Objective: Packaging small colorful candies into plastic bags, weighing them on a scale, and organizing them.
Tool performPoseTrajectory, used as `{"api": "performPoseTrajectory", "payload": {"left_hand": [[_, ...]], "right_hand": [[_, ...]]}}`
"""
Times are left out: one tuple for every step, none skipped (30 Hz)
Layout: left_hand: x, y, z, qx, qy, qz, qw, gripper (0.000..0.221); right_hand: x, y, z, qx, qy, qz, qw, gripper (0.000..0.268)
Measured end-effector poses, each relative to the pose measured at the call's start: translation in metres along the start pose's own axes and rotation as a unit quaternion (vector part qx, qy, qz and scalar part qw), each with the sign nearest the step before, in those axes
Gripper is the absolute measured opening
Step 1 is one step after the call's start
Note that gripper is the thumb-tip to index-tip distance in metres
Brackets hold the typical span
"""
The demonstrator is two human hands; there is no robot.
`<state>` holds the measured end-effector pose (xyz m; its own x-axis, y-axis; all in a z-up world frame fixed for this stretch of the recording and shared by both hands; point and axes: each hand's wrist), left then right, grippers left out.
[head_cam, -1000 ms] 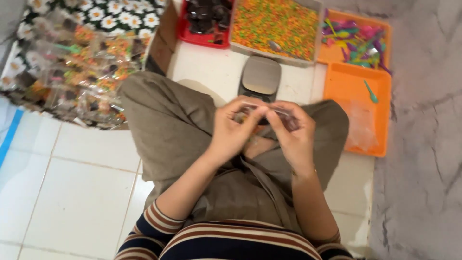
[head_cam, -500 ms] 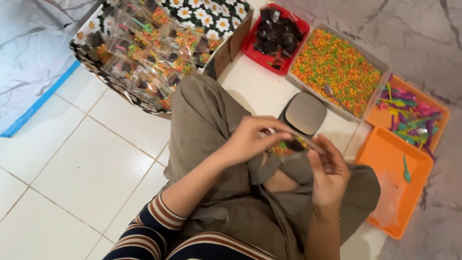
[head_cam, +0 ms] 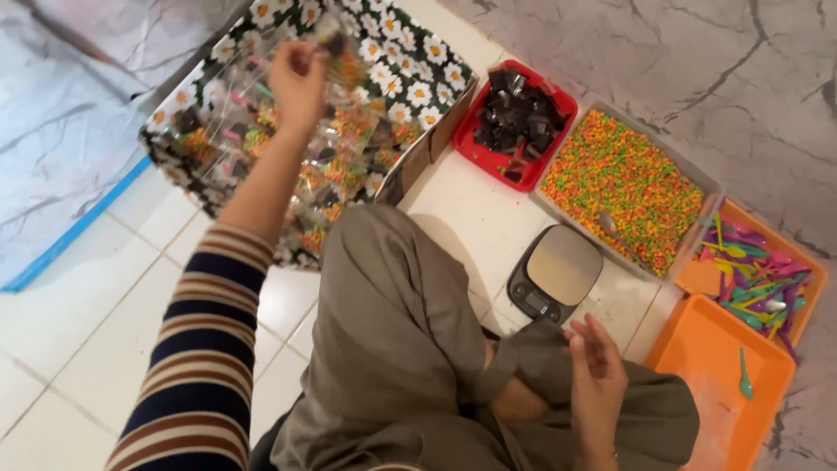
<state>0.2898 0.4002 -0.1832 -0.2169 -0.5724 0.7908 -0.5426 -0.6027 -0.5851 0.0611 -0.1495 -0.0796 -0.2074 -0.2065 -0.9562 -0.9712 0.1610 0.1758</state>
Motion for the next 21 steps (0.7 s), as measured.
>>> {"api": "performPoseTrajectory", "payload": {"left_hand": [[-0.034,-0.016,0.003,-0.003,0.005,0.0,1.0,0.011],[-0.069,-0.03,0.009,0.022,-0.053,0.031,0.998,0.014],[-0.104,-0.044,0.016,0.046,-0.11,0.063,0.991,0.017],[-0.116,-0.054,0.02,0.04,-0.103,0.061,0.992,0.017],[-0.129,-0.064,0.023,0.052,-0.122,0.047,0.99,0.018],[-0.142,-0.071,0.026,0.065,-0.143,0.032,0.987,0.019],[-0.145,-0.074,0.03,0.061,-0.137,0.027,0.988,0.019],[-0.148,-0.077,0.03,0.049,-0.125,0.038,0.99,0.019],[-0.151,-0.08,0.031,0.036,-0.114,0.048,0.992,0.018],[-0.161,-0.081,0.034,0.032,-0.112,0.044,0.992,0.018],[-0.171,-0.082,0.036,0.03,-0.143,0.053,0.988,0.019],[-0.181,-0.084,0.037,0.028,-0.175,0.064,0.982,0.02],[-0.185,-0.085,0.037,0.024,-0.174,0.061,0.983,0.02],[-0.19,-0.086,0.035,-0.009,-0.379,0.096,0.92,0.015],[-0.193,-0.086,0.033,-0.042,-0.564,0.129,0.814,0.017],[-0.191,-0.088,0.03,-0.044,-0.565,0.127,0.814,0.017],[-0.188,-0.089,0.026,-0.049,-0.59,0.095,0.8,0.026],[-0.184,-0.093,0.022,-0.052,-0.615,0.063,0.785,0.036],[-0.178,-0.095,0.024,-0.053,-0.616,0.062,0.784,0.036],[-0.173,-0.097,0.023,-0.05,-0.651,0.082,0.753,0.028],[-0.166,-0.098,0.022,-0.046,-0.684,0.103,0.721,0.023]], "right_hand": [[0.008,-0.003,-0.002,0.006,0.001,0.0,1.0,0.043],[0.017,-0.004,-0.004,-0.001,0.013,-0.001,1.0,0.043],[0.026,-0.005,-0.006,-0.009,0.025,-0.001,1.0,0.044],[0.027,-0.004,-0.006,0.001,0.028,0.001,1.0,0.044],[0.028,-0.002,-0.005,0.015,0.047,0.025,0.998,0.043],[0.027,-0.002,-0.006,0.028,0.068,0.049,0.996,0.043],[0.037,-0.002,-0.009,0.035,0.073,0.051,0.995,0.043],[0.047,-0.003,-0.012,0.039,0.064,0.047,0.996,0.043],[0.057,-0.003,-0.015,0.044,0.054,0.043,0.997,0.043],[0.057,-0.003,-0.013,0.047,0.058,0.046,0.996,0.043],[0.057,-0.004,-0.01,0.058,0.068,0.064,0.994,0.042],[0.058,-0.004,-0.007,0.068,0.078,0.083,0.991,0.041],[0.058,-0.004,-0.003,0.069,0.081,0.086,0.991,0.041],[0.059,-0.005,0.0,0.062,0.091,0.074,0.991,0.04],[0.059,-0.004,0.003,0.055,0.101,0.062,0.991,0.039],[0.061,-0.005,0.005,0.054,0.103,0.063,0.991,0.039],[0.063,-0.005,0.006,0.045,0.104,0.061,0.992,0.04],[0.065,-0.006,0.008,0.035,0.105,0.058,0.992,0.04],[0.062,-0.006,0.009,0.034,0.106,0.059,0.992,0.04],[0.06,-0.006,0.011,0.032,0.107,0.06,0.992,0.04],[0.057,-0.006,0.012,0.031,0.107,0.06,0.992,0.039]]}}
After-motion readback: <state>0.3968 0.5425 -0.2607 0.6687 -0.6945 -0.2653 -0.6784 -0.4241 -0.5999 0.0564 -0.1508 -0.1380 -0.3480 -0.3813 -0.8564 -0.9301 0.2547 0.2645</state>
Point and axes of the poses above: each hand's wrist, its own y-axis away from the middle knuckle, its own z-axis out of the palm, x = y × z, and after that the axes turned 1 degree about -z, right-handed
